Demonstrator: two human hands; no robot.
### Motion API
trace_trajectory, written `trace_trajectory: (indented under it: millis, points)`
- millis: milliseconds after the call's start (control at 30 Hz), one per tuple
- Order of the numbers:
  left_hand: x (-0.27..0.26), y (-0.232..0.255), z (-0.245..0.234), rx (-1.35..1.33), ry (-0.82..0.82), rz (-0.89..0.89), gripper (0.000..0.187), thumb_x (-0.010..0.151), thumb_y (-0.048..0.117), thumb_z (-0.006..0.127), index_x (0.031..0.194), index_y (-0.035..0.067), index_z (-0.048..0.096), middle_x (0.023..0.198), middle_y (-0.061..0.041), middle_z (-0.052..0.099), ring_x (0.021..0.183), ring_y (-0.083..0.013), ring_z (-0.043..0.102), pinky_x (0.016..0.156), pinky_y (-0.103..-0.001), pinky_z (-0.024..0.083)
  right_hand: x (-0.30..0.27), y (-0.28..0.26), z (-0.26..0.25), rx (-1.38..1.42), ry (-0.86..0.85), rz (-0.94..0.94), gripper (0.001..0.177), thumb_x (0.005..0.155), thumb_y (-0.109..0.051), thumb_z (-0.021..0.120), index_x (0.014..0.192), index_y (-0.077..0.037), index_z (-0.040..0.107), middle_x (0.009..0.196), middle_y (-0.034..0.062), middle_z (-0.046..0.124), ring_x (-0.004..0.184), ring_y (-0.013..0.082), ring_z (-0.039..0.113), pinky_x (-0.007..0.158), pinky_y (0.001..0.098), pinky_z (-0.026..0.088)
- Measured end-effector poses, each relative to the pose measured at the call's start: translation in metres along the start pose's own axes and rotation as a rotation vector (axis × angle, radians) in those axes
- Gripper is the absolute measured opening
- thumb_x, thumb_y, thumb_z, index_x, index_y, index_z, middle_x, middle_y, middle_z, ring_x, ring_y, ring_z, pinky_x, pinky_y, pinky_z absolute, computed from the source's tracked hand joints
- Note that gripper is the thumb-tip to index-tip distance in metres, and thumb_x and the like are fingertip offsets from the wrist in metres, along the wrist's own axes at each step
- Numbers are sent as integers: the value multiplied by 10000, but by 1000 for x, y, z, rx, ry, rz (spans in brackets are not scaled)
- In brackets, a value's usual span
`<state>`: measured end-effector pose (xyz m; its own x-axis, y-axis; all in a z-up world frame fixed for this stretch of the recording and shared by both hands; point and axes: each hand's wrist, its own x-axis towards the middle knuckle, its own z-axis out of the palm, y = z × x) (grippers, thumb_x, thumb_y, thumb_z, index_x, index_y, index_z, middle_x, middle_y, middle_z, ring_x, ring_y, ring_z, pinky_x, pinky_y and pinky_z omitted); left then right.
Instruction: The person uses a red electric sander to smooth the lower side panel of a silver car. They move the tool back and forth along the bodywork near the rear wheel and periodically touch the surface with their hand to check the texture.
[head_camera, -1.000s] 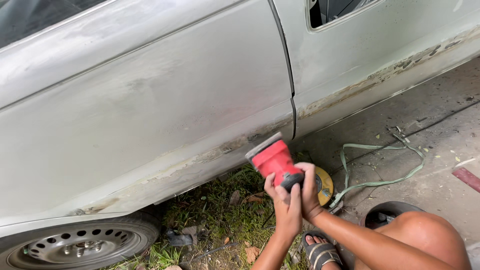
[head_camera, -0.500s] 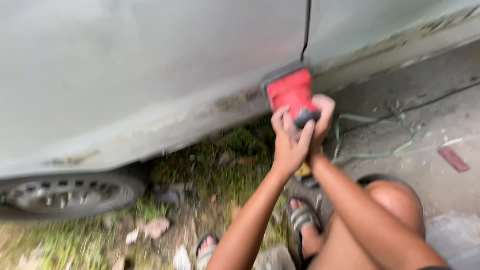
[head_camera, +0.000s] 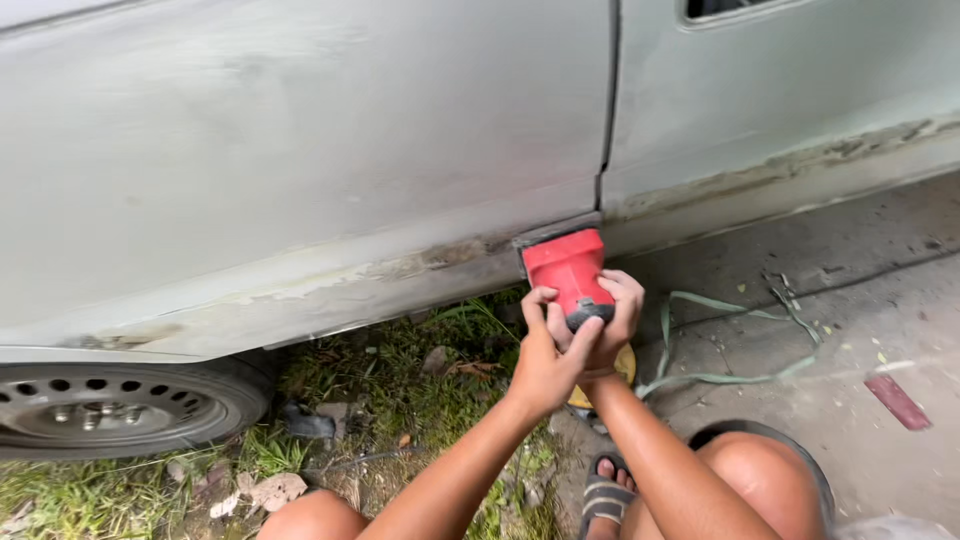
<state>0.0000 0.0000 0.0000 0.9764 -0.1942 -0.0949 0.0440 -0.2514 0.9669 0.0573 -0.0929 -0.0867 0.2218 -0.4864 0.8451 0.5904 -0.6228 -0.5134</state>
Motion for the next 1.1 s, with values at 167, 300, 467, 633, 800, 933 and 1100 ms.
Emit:
trace_trajectory:
  millis: [167,300,467,633,800,933,1100]
  points:
    - [-8,44,-3,32,39,65,637,910,486,635,1352,153,319,1161,-309,663,1159,-512,629,1009,-596,492,54,-35,-5,-59,-43,-122,519,942,-489,584,1041,16,648,1043,172,609,994,360,639,946,464,495]
    - [2,33,-6,82,-36,78,635,892,486,658,1343,186,326,1050,-321,698,1127,-516,649,990,-569,508,28,-4,0,-14,8,-97,462,812,-276,832,1073,45,625,1095,217,615,1018,401,636,976,482,483]
    - [1,50,-13,117,-40,88,604,912,494,628,1331,182,323,945,-326,706,1071,-521,669,940,-591,508,49,-22,4,-3,22,-87,425,828,-285,844,1037,28,646,1054,203,649,974,394,666,933,474,505]
    - [2,35,-14,135,-48,160,597,899,482,650,1297,168,335,859,-308,706,1012,-525,691,893,-577,532,38,-26,0,7,59,-97,474,963,-437,648,1033,32,651,1044,205,652,954,394,672,916,472,514]
    - [0,37,-16,145,-70,98,606,915,501,639,1317,173,326,930,-359,693,1045,-553,659,925,-602,503,46,-43,-2,6,31,-78,453,971,-401,539,1018,26,682,1020,199,675,903,375,671,873,458,521]
    - [-3,41,-19,123,-29,132,585,913,478,635,1306,178,323,908,-374,684,1035,-558,662,923,-594,511,60,-54,-3,-37,-5,-152,533,1011,-448,446,1016,32,678,1044,205,678,918,390,664,858,464,521]
    - [3,14,-22,204,-82,104,597,898,504,666,1296,211,331,910,-347,694,1018,-541,669,927,-587,512,7,-8,4,2,42,-55,487,766,-332,869,1000,38,658,1035,225,689,920,407,686,876,472,530]
